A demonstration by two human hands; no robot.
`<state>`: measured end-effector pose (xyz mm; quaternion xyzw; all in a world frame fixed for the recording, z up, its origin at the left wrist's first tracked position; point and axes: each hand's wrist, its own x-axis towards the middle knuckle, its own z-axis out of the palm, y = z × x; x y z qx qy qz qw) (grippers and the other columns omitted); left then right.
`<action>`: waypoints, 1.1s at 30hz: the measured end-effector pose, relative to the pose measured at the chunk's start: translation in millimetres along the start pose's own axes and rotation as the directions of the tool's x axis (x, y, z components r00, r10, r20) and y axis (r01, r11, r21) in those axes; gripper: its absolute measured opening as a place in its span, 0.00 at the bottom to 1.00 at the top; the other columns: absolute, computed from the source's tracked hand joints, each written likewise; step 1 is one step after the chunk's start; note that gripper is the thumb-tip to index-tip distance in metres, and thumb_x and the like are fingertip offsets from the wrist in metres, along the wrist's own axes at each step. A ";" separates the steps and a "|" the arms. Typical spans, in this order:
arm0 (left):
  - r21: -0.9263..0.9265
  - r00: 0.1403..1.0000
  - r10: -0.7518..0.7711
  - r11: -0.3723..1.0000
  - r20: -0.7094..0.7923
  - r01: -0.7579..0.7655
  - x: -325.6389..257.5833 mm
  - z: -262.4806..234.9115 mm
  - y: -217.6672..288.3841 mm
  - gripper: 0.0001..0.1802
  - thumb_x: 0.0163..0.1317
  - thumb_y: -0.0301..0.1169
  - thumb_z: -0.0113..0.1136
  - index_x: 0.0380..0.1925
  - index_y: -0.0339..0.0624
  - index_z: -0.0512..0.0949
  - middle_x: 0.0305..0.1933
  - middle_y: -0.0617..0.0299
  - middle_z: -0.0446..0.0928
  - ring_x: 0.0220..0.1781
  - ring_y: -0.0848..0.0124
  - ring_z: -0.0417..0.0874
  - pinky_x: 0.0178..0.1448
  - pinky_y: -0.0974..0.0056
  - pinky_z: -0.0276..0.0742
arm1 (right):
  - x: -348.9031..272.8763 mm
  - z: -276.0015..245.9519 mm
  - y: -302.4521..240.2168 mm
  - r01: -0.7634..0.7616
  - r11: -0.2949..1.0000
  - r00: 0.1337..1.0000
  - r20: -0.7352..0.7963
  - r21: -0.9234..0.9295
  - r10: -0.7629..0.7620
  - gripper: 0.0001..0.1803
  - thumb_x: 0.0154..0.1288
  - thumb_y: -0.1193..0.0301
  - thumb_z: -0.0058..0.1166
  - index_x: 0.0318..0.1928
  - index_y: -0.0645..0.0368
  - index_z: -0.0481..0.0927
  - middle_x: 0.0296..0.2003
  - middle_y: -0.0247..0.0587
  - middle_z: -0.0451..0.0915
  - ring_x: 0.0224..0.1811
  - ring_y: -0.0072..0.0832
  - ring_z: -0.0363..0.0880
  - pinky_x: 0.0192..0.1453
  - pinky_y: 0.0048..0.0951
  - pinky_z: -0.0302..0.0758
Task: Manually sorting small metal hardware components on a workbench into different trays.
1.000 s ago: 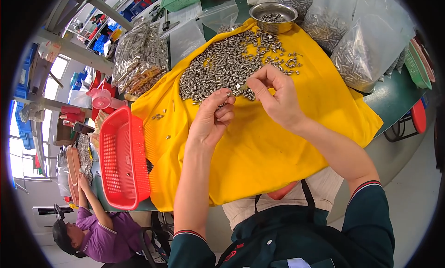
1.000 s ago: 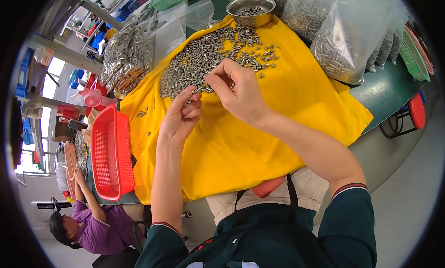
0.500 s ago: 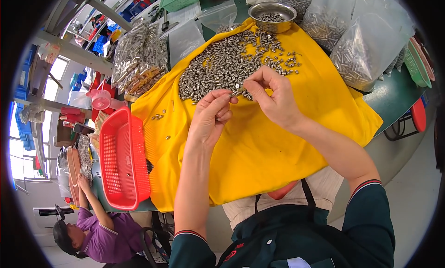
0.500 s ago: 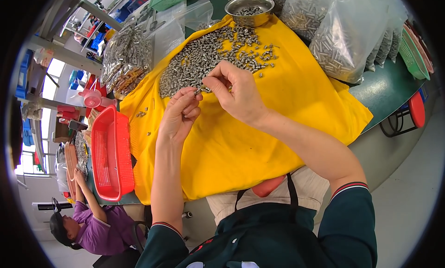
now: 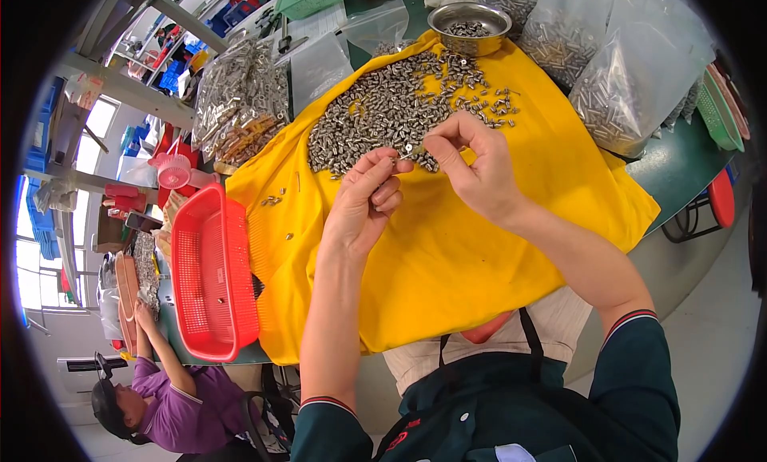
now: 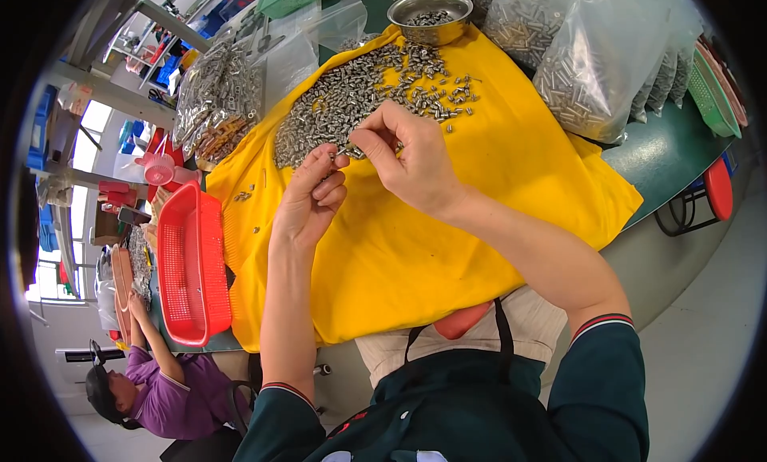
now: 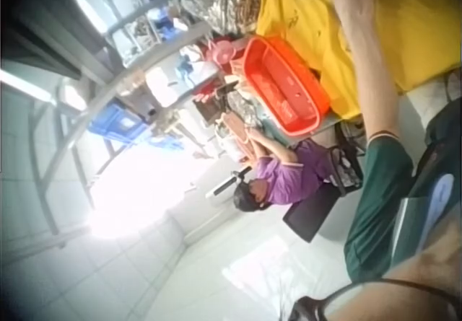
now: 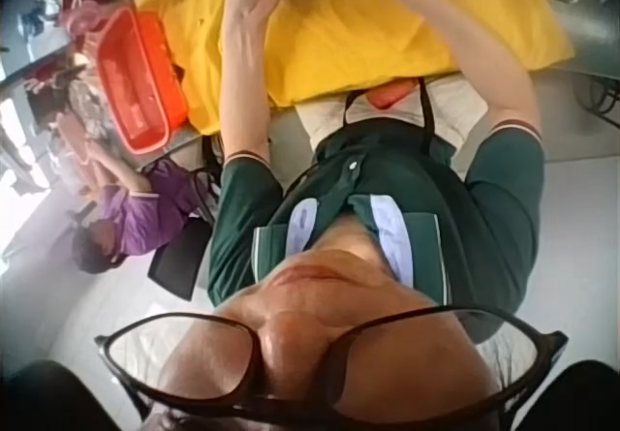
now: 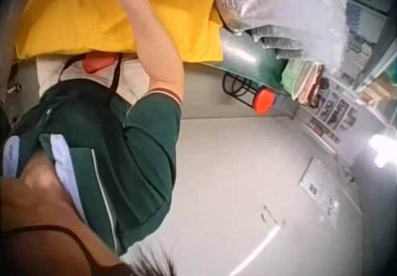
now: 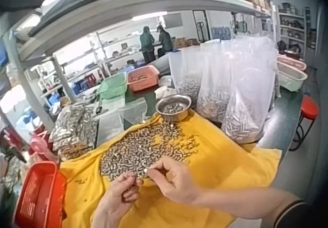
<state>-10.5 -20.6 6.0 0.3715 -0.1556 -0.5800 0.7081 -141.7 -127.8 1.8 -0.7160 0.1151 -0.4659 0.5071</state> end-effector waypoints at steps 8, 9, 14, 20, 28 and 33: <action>-0.002 0.997 0.011 1.000 0.074 -0.011 1.4 -5.7 -4.0 0.03 0.59 0.27 0.53 0.32 0.42 0.73 0.31 0.58 0.76 0.17 0.84 0.56 0.22 0.80 0.54 | -0.3 4.9 1.9 0.034 0.999 0.999 -0.038 0.025 -0.033 0.04 0.55 0.78 0.53 0.26 0.64 0.72 0.19 0.35 0.73 0.18 0.17 0.67 0.22 0.19 0.65; 0.001 0.997 0.013 1.000 0.072 -0.013 1.4 -5.9 -4.3 0.02 0.59 0.26 0.53 0.32 0.42 0.73 0.31 0.58 0.76 0.17 0.84 0.56 0.22 0.80 0.54 | -0.5 5.2 1.8 0.040 0.999 0.998 -0.044 0.021 -0.039 0.04 0.55 0.78 0.53 0.26 0.64 0.72 0.19 0.35 0.73 0.18 0.18 0.68 0.23 0.20 0.65; 0.019 0.999 0.010 1.000 0.050 -0.011 1.5 -6.5 -4.8 0.02 0.58 0.26 0.53 0.31 0.42 0.73 0.31 0.57 0.76 0.17 0.83 0.56 0.22 0.79 0.54 | -1.8 6.0 3.1 -0.004 0.999 0.999 -0.034 0.055 0.006 0.04 0.55 0.77 0.53 0.26 0.64 0.72 0.20 0.36 0.73 0.18 0.18 0.68 0.23 0.20 0.66; -0.025 0.998 -0.006 1.000 0.065 0.008 1.9 -8.2 -6.3 0.02 0.58 0.26 0.53 0.31 0.43 0.73 0.31 0.57 0.76 0.17 0.83 0.56 0.22 0.79 0.54 | -2.7 6.7 2.8 -0.057 0.994 0.998 -0.028 0.095 0.060 0.04 0.56 0.77 0.53 0.26 0.64 0.72 0.20 0.36 0.74 0.19 0.19 0.69 0.24 0.19 0.66; -0.053 0.998 -0.012 0.998 0.061 0.015 2.2 -7.3 -6.4 0.01 0.58 0.26 0.53 0.31 0.44 0.73 0.32 0.57 0.76 0.17 0.83 0.56 0.22 0.79 0.55 | -2.4 6.5 1.4 -0.024 0.997 0.999 -0.032 0.075 0.026 0.04 0.55 0.77 0.53 0.26 0.64 0.72 0.20 0.37 0.74 0.18 0.19 0.69 0.23 0.20 0.66; 0.017 1.000 0.014 1.000 0.027 -0.015 2.4 -7.4 -6.7 0.01 0.58 0.25 0.53 0.30 0.44 0.73 0.32 0.55 0.76 0.17 0.83 0.57 0.23 0.79 0.55 | -2.3 7.4 3.7 -0.019 0.998 0.999 -0.031 0.056 0.021 0.04 0.54 0.77 0.54 0.26 0.63 0.72 0.18 0.36 0.73 0.17 0.19 0.68 0.22 0.20 0.65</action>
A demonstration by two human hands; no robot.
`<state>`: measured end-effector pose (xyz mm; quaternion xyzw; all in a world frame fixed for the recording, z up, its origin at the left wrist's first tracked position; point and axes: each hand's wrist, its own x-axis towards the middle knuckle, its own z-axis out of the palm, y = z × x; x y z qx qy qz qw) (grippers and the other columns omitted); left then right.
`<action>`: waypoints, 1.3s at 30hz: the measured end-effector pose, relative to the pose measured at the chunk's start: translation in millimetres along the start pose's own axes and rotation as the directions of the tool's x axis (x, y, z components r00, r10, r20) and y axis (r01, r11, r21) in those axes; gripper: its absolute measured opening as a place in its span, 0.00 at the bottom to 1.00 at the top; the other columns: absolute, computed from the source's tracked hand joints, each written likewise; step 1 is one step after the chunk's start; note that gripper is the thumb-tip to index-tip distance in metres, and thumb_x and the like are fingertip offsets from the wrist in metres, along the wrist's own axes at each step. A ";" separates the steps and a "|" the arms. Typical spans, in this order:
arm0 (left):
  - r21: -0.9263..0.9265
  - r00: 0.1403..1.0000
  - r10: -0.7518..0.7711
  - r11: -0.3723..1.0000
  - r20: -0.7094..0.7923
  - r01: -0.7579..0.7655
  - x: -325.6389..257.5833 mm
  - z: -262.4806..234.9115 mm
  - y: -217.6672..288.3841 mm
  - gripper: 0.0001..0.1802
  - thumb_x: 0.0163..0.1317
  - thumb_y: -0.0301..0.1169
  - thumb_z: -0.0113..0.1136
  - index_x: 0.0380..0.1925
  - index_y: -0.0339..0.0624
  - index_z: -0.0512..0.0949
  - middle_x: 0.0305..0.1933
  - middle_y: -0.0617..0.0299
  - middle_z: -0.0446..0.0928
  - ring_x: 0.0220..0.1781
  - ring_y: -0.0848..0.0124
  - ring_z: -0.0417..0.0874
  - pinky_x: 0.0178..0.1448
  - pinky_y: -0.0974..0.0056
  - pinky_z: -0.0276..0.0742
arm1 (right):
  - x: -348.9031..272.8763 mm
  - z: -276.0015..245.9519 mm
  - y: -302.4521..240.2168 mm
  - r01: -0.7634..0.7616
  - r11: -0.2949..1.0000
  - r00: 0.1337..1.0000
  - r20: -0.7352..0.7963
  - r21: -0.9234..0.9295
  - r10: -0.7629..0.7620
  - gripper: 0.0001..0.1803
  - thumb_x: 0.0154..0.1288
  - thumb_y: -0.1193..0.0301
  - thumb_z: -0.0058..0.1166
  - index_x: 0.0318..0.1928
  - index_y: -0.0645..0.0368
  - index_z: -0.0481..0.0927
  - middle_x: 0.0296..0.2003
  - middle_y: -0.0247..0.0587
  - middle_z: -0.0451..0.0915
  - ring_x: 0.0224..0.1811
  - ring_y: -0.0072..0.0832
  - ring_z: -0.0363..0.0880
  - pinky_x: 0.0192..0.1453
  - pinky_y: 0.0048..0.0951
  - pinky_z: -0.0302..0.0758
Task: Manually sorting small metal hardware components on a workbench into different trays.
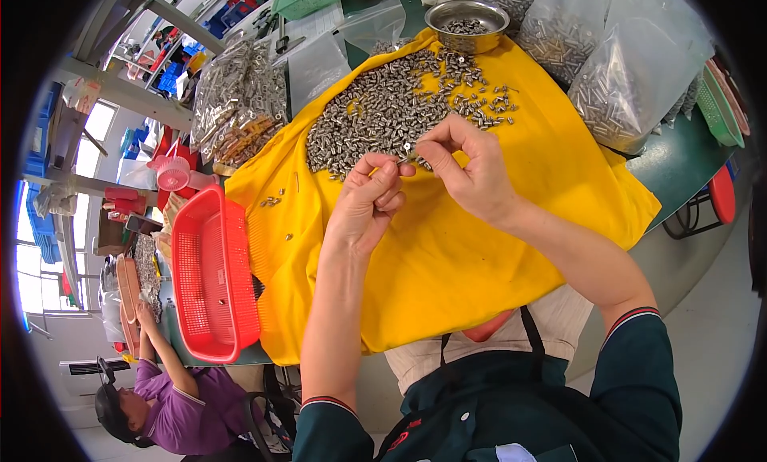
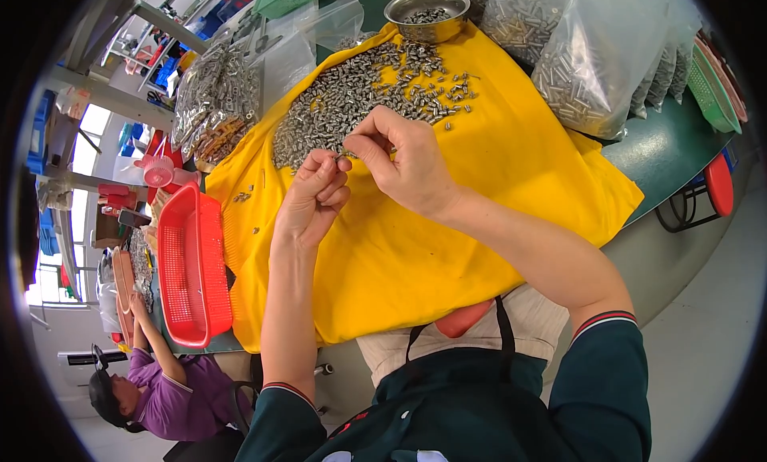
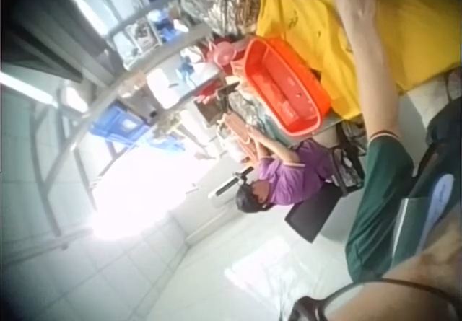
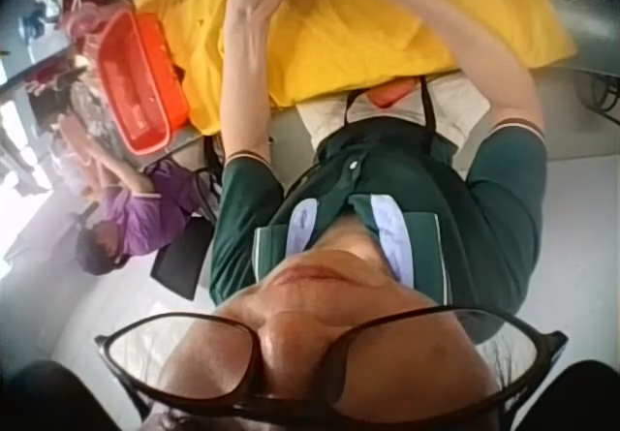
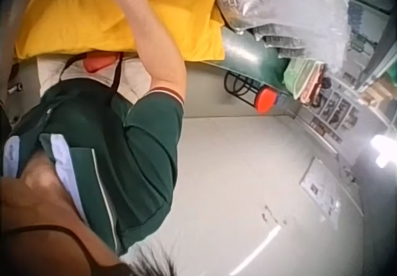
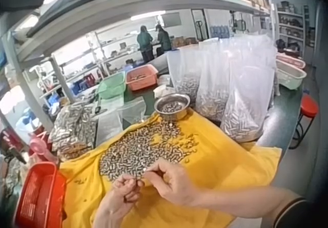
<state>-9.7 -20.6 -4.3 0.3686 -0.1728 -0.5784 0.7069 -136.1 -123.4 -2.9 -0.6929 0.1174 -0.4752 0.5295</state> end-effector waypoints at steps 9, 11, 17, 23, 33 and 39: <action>-0.070 0.967 0.025 0.997 -0.253 -0.044 3.0 12.8 5.9 0.04 0.58 0.28 0.51 0.30 0.41 0.69 0.28 0.58 0.74 0.18 0.83 0.56 0.23 0.78 0.55 | 11.7 -9.4 -5.7 -0.167 0.951 0.958 -0.183 0.261 0.219 0.06 0.59 0.73 0.51 0.27 0.61 0.72 0.18 0.26 0.69 0.18 0.09 0.63 0.20 0.13 0.59; -0.054 0.956 0.028 0.997 -0.291 -0.046 6.8 12.7 6.0 0.06 0.57 0.30 0.52 0.27 0.40 0.69 0.23 0.64 0.71 0.17 0.82 0.55 0.22 0.77 0.54 | 10.9 -8.9 -2.3 -0.182 0.949 0.958 -0.171 0.259 0.230 0.06 0.59 0.73 0.51 0.27 0.62 0.72 0.18 0.26 0.69 0.18 0.09 0.63 0.20 0.13 0.60; 0.988 0.846 0.534 0.131 -0.003 -0.079 20.0 0.6 -14.1 0.04 0.48 0.26 0.61 0.24 0.39 0.77 0.12 0.65 0.66 0.15 0.76 0.65 0.22 0.69 0.61 | 8.5 -7.2 0.6 -0.205 0.952 0.966 -0.107 0.227 0.234 0.06 0.59 0.73 0.51 0.27 0.62 0.72 0.18 0.25 0.68 0.19 0.10 0.63 0.21 0.14 0.60; 0.976 0.823 0.532 -0.183 0.201 -0.120 24.4 4.3 -20.6 0.06 0.45 0.25 0.60 0.26 0.41 0.77 0.14 0.56 0.71 0.17 0.59 0.70 0.26 0.62 0.67 | 8.7 -4.5 -1.6 -0.204 0.959 0.969 -0.102 0.199 0.227 0.06 0.59 0.73 0.51 0.27 0.62 0.71 0.18 0.25 0.68 0.19 0.09 0.62 0.21 0.14 0.59; 0.074 0.994 -0.054 0.995 -0.096 0.061 0.3 4.5 6.3 0.05 0.58 0.31 0.53 0.28 0.42 0.70 0.26 0.65 0.69 0.19 0.84 0.56 0.23 0.79 0.52 | 4.9 -4.9 -3.2 -0.153 0.982 0.987 -0.040 0.115 0.158 0.06 0.58 0.74 0.52 0.27 0.63 0.72 0.18 0.27 0.69 0.19 0.11 0.63 0.22 0.15 0.61; -0.008 0.999 -0.042 0.999 -0.027 0.042 -2.2 6.4 3.2 0.06 0.58 0.31 0.54 0.31 0.41 0.73 0.26 0.67 0.69 0.20 0.84 0.56 0.23 0.78 0.53 | 4.5 -4.9 -5.4 -0.130 0.985 0.992 0.009 0.118 0.130 0.06 0.57 0.75 0.52 0.26 0.63 0.72 0.19 0.30 0.71 0.20 0.13 0.64 0.23 0.17 0.63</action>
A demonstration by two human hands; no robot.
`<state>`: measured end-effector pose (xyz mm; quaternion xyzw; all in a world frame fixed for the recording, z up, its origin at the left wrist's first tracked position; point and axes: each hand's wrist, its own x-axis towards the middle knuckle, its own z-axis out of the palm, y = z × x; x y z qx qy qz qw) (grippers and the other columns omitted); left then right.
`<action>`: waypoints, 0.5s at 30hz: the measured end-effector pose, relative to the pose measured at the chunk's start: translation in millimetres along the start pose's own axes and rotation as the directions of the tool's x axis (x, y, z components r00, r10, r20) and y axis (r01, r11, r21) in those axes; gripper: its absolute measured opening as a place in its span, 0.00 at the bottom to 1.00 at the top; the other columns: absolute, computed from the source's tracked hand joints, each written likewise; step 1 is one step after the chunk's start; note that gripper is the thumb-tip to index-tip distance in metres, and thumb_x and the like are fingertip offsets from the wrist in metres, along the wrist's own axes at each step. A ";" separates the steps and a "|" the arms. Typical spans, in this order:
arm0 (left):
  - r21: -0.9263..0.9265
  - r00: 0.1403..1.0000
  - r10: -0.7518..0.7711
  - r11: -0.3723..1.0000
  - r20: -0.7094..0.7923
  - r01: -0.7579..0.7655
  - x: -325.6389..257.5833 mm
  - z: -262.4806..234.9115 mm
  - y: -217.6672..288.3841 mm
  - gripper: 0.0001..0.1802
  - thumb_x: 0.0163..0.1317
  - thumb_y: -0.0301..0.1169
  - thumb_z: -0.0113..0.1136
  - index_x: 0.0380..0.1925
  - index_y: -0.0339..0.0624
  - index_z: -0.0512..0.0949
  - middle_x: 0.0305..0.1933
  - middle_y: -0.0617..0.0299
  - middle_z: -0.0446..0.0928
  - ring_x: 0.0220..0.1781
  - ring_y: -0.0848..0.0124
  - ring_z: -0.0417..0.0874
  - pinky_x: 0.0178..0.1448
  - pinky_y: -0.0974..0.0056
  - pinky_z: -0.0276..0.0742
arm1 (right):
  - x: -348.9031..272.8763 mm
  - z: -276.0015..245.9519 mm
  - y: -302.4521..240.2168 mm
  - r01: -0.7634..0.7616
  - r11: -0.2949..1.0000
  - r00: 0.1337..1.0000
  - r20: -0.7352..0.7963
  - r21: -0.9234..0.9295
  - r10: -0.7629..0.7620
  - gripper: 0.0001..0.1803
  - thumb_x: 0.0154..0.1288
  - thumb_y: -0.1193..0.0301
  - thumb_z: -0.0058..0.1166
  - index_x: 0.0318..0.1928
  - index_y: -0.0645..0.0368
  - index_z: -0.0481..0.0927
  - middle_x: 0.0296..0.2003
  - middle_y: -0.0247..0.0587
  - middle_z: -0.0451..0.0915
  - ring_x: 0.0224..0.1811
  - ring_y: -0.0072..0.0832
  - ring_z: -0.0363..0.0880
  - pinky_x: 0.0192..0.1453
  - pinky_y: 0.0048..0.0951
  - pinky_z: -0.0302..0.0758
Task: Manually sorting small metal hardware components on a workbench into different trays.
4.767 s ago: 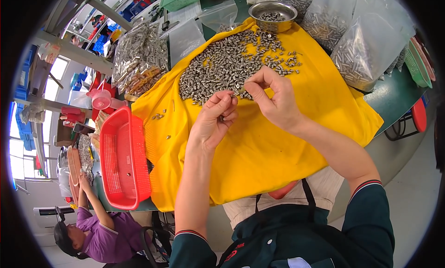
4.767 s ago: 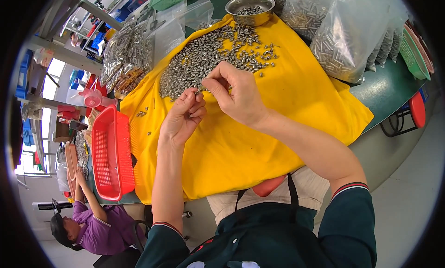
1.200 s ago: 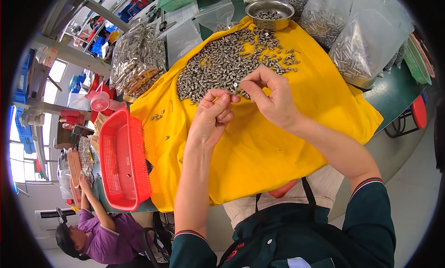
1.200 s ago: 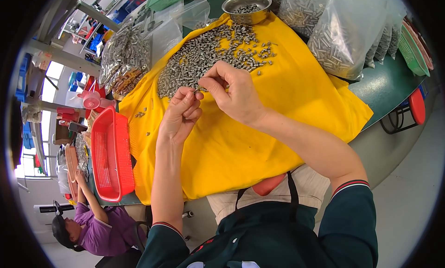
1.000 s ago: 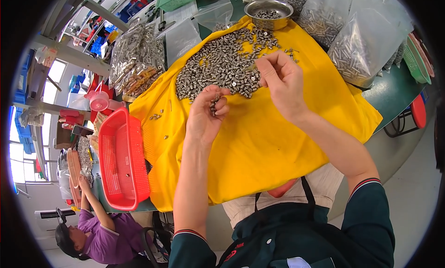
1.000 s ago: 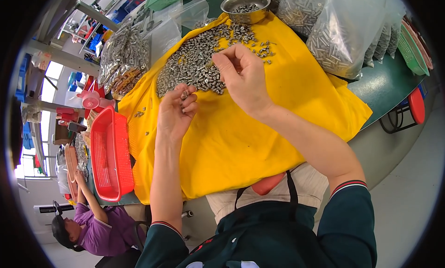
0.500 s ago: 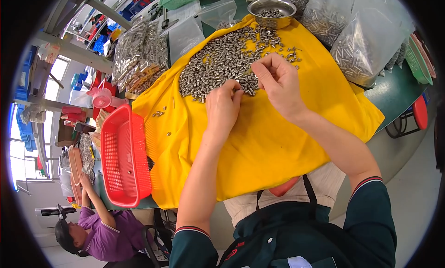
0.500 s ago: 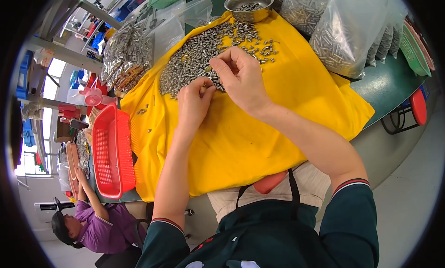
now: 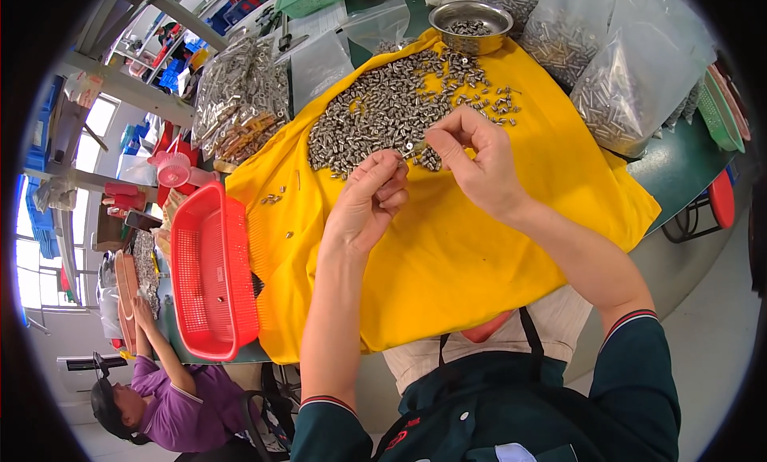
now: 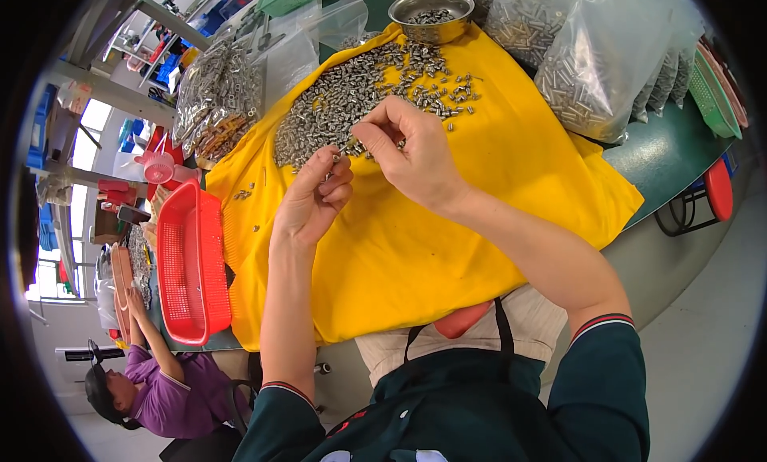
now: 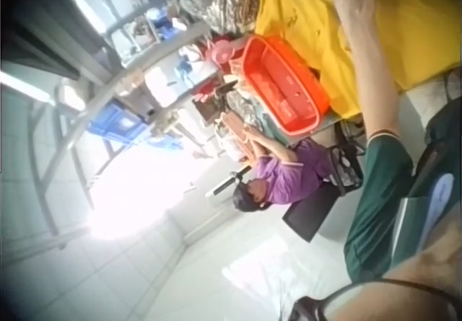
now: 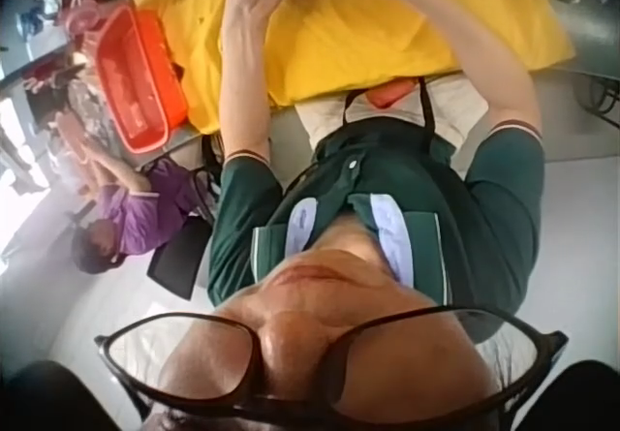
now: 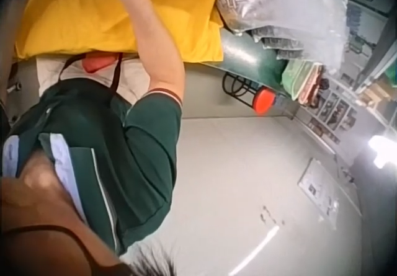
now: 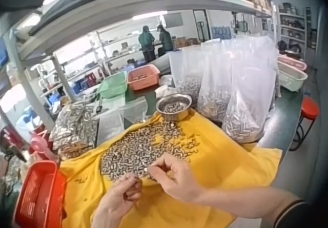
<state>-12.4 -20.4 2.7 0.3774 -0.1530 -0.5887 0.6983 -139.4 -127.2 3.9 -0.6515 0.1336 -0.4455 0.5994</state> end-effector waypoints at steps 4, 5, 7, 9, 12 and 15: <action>-0.008 1.000 0.018 1.000 0.023 -0.018 0.6 -2.5 -0.3 0.06 0.58 0.30 0.54 0.33 0.40 0.74 0.26 0.68 0.69 0.20 0.84 0.57 0.24 0.78 0.53 | -0.2 0.8 1.3 0.032 0.999 0.999 -0.007 -0.028 -0.032 0.05 0.56 0.76 0.52 0.26 0.63 0.72 0.19 0.31 0.72 0.20 0.13 0.65 0.24 0.17 0.64; -0.008 0.999 0.019 1.000 0.030 -0.018 0.7 -2.6 -0.2 0.06 0.58 0.30 0.55 0.32 0.40 0.75 0.26 0.68 0.69 0.20 0.83 0.57 0.24 0.78 0.53 | -0.2 0.7 1.8 0.051 0.998 0.999 0.000 -0.038 -0.052 0.05 0.56 0.76 0.52 0.26 0.63 0.72 0.19 0.32 0.72 0.20 0.14 0.65 0.24 0.18 0.64; -0.008 0.999 0.020 1.000 0.037 -0.019 0.8 -2.4 -0.5 0.06 0.58 0.30 0.55 0.32 0.40 0.75 0.26 0.68 0.69 0.21 0.83 0.57 0.25 0.78 0.53 | -0.4 0.6 1.4 0.072 0.996 0.997 0.007 -0.047 -0.071 0.05 0.56 0.76 0.53 0.26 0.64 0.72 0.19 0.32 0.72 0.20 0.15 0.66 0.24 0.18 0.65; 0.003 0.999 0.028 1.000 0.031 -0.028 1.5 -2.8 -1.8 0.05 0.57 0.29 0.55 0.32 0.40 0.75 0.26 0.68 0.69 0.21 0.83 0.57 0.25 0.78 0.54 | -1.2 1.0 1.1 0.098 0.992 0.995 0.021 -0.074 -0.097 0.05 0.56 0.77 0.53 0.26 0.64 0.72 0.20 0.34 0.73 0.19 0.16 0.67 0.24 0.18 0.65; 0.017 0.999 0.046 0.999 0.021 -0.046 1.9 -4.9 -2.1 0.05 0.57 0.29 0.56 0.31 0.39 0.75 0.26 0.68 0.70 0.22 0.83 0.59 0.25 0.78 0.54 | -1.4 2.8 2.6 0.169 0.977 0.986 0.013 -0.129 -0.169 0.05 0.55 0.77 0.53 0.26 0.64 0.72 0.20 0.35 0.73 0.19 0.17 0.68 0.23 0.19 0.66; 0.057 0.998 0.069 0.996 -0.010 -0.068 2.3 -6.4 -2.9 0.05 0.56 0.28 0.56 0.30 0.39 0.75 0.26 0.68 0.70 0.23 0.82 0.60 0.26 0.77 0.56 | -2.9 4.3 6.1 0.173 0.977 0.985 0.015 -0.125 -0.173 0.05 0.55 0.77 0.54 0.26 0.64 0.72 0.19 0.36 0.73 0.19 0.18 0.68 0.23 0.20 0.66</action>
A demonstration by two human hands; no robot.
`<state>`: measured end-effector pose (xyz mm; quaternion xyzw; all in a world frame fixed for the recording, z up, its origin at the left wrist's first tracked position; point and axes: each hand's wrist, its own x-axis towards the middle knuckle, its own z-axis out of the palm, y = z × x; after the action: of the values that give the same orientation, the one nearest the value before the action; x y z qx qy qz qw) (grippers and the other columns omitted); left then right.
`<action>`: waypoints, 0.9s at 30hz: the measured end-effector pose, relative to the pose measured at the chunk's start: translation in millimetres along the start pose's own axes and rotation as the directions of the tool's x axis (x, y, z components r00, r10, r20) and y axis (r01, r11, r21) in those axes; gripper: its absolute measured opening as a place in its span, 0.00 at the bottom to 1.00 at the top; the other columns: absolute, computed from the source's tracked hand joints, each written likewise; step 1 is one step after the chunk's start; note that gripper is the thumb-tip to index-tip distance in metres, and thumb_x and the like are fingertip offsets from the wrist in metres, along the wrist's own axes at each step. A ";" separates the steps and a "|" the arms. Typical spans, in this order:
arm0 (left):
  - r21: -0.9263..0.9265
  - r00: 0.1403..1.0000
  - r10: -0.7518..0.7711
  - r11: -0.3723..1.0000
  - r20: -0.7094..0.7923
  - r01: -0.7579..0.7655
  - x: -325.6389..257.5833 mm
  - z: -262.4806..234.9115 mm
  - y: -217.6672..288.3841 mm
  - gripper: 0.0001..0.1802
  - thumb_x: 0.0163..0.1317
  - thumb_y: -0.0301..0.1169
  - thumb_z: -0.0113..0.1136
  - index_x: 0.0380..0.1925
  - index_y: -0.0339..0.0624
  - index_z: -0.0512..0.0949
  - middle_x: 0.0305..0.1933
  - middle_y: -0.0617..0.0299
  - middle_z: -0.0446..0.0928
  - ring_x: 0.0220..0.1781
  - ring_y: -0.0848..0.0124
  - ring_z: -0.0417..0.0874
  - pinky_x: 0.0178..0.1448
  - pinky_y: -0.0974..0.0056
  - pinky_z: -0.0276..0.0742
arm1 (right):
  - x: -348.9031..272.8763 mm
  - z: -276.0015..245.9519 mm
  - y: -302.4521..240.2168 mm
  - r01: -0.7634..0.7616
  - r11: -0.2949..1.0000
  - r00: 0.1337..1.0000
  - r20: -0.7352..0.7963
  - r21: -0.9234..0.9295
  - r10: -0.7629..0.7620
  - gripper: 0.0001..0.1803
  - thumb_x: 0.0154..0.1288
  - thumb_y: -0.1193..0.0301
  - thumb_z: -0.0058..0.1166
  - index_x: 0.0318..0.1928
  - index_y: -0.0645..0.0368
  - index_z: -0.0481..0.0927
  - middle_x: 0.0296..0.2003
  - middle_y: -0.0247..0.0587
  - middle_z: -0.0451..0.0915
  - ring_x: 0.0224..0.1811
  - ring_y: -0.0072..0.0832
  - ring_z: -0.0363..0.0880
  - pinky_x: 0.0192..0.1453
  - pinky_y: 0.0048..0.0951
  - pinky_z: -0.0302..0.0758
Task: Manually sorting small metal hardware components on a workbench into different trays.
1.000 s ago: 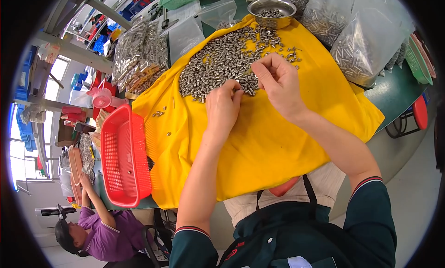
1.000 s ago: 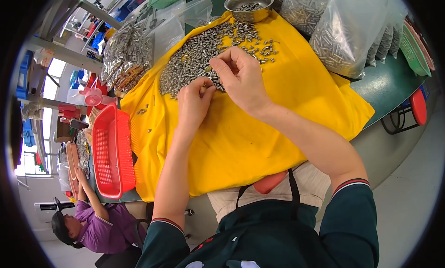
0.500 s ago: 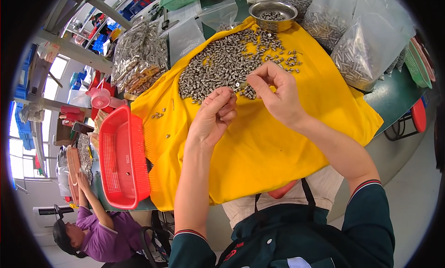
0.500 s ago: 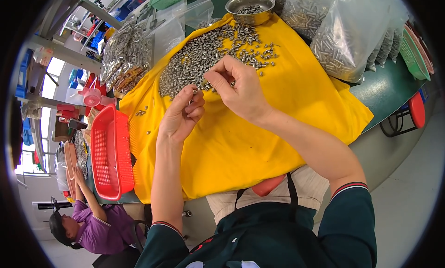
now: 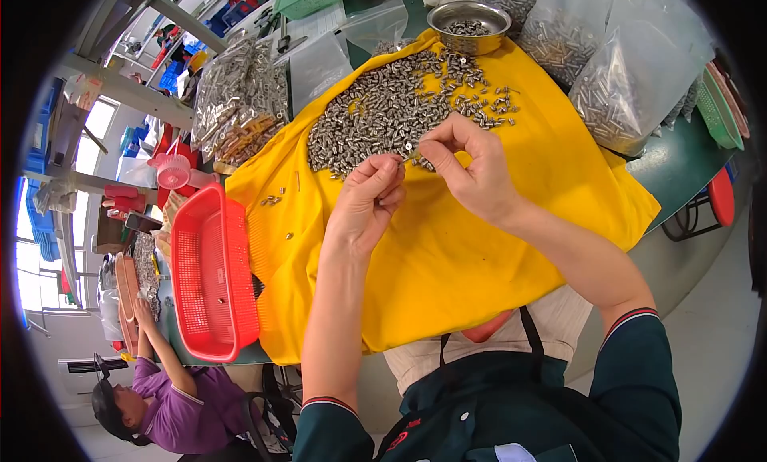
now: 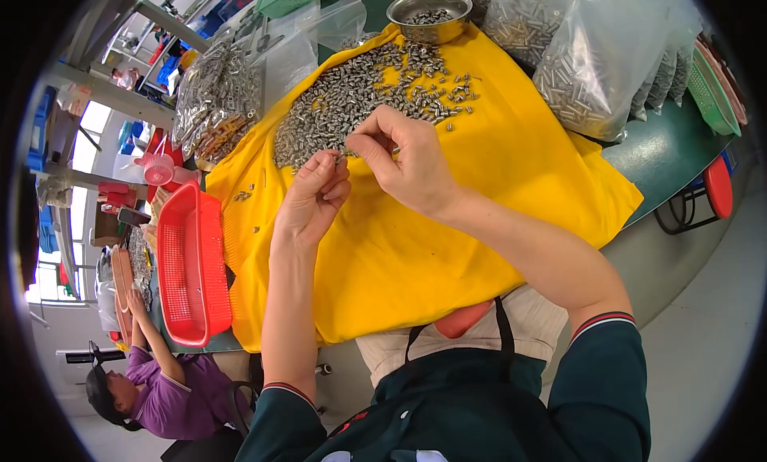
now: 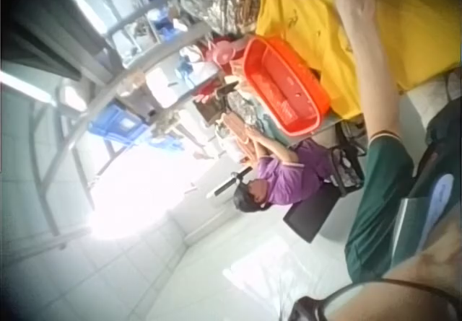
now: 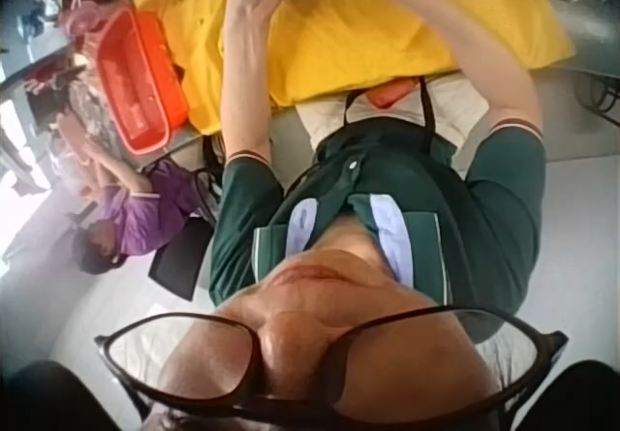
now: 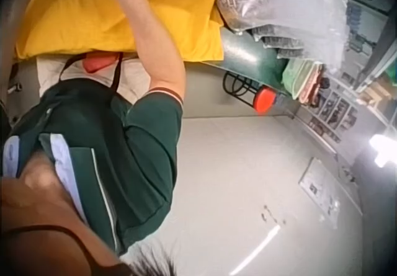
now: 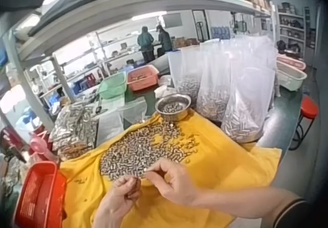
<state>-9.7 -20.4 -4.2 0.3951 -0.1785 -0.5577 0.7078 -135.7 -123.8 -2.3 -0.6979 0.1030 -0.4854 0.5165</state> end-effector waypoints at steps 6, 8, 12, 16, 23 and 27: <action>0.003 0.998 0.017 1.000 -0.061 -0.017 0.3 1.4 -1.5 0.04 0.56 0.28 0.56 0.29 0.38 0.75 0.27 0.66 0.72 0.23 0.82 0.61 0.27 0.77 0.57 | -1.7 1.5 1.1 -0.065 0.998 0.998 -0.006 0.017 0.065 0.04 0.54 0.77 0.54 0.26 0.64 0.73 0.19 0.36 0.74 0.18 0.18 0.67 0.23 0.19 0.65; 0.009 0.998 0.016 1.000 -0.057 -0.016 0.6 -0.1 -1.0 0.04 0.56 0.28 0.56 0.29 0.39 0.75 0.27 0.66 0.72 0.23 0.82 0.61 0.27 0.77 0.57 | -0.3 0.2 2.2 -0.082 0.996 0.997 0.000 0.025 0.082 0.04 0.55 0.77 0.53 0.26 0.63 0.73 0.19 0.34 0.73 0.18 0.16 0.67 0.22 0.19 0.64; -0.008 1.000 -0.013 1.000 -0.023 0.012 1.6 1.3 -1.5 0.05 0.58 0.28 0.55 0.32 0.39 0.75 0.27 0.65 0.72 0.22 0.82 0.59 0.27 0.78 0.57 | 6.2 -5.7 -2.3 -0.241 0.943 0.960 -0.087 0.227 0.267 0.04 0.57 0.76 0.52 0.27 0.62 0.72 0.19 0.27 0.71 0.19 0.11 0.64 0.21 0.16 0.61; -0.031 0.999 -0.032 0.999 -0.036 0.031 -0.1 10.4 1.0 0.06 0.60 0.29 0.52 0.35 0.39 0.74 0.27 0.65 0.72 0.22 0.82 0.58 0.27 0.78 0.57 | 3.9 -6.1 -3.1 -0.223 0.964 0.970 -0.065 0.142 0.233 0.05 0.58 0.75 0.52 0.27 0.62 0.72 0.19 0.26 0.70 0.19 0.10 0.63 0.22 0.15 0.62; -0.064 0.999 -0.042 0.997 -0.001 0.042 0.0 3.5 1.3 0.08 0.63 0.30 0.48 0.37 0.39 0.72 0.29 0.62 0.74 0.18 0.84 0.56 0.22 0.79 0.54 | 2.4 -3.4 -3.0 -0.105 0.993 0.994 -0.025 0.053 0.107 0.05 0.57 0.76 0.52 0.27 0.63 0.72 0.19 0.31 0.72 0.19 0.14 0.66 0.23 0.17 0.64; -0.073 0.998 -0.041 0.996 0.045 0.044 -0.2 3.7 2.1 0.07 0.62 0.29 0.49 0.36 0.39 0.72 0.30 0.61 0.74 0.18 0.84 0.56 0.22 0.79 0.53 | 1.9 -4.1 -1.9 -0.084 0.996 0.996 0.016 0.006 0.084 0.05 0.57 0.76 0.52 0.27 0.63 0.72 0.20 0.31 0.72 0.20 0.13 0.66 0.25 0.16 0.65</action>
<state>-11.0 -21.4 -0.2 0.3601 -0.1648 -0.5874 0.7057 -138.6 -126.7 0.3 -0.6950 0.1268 -0.4581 0.5395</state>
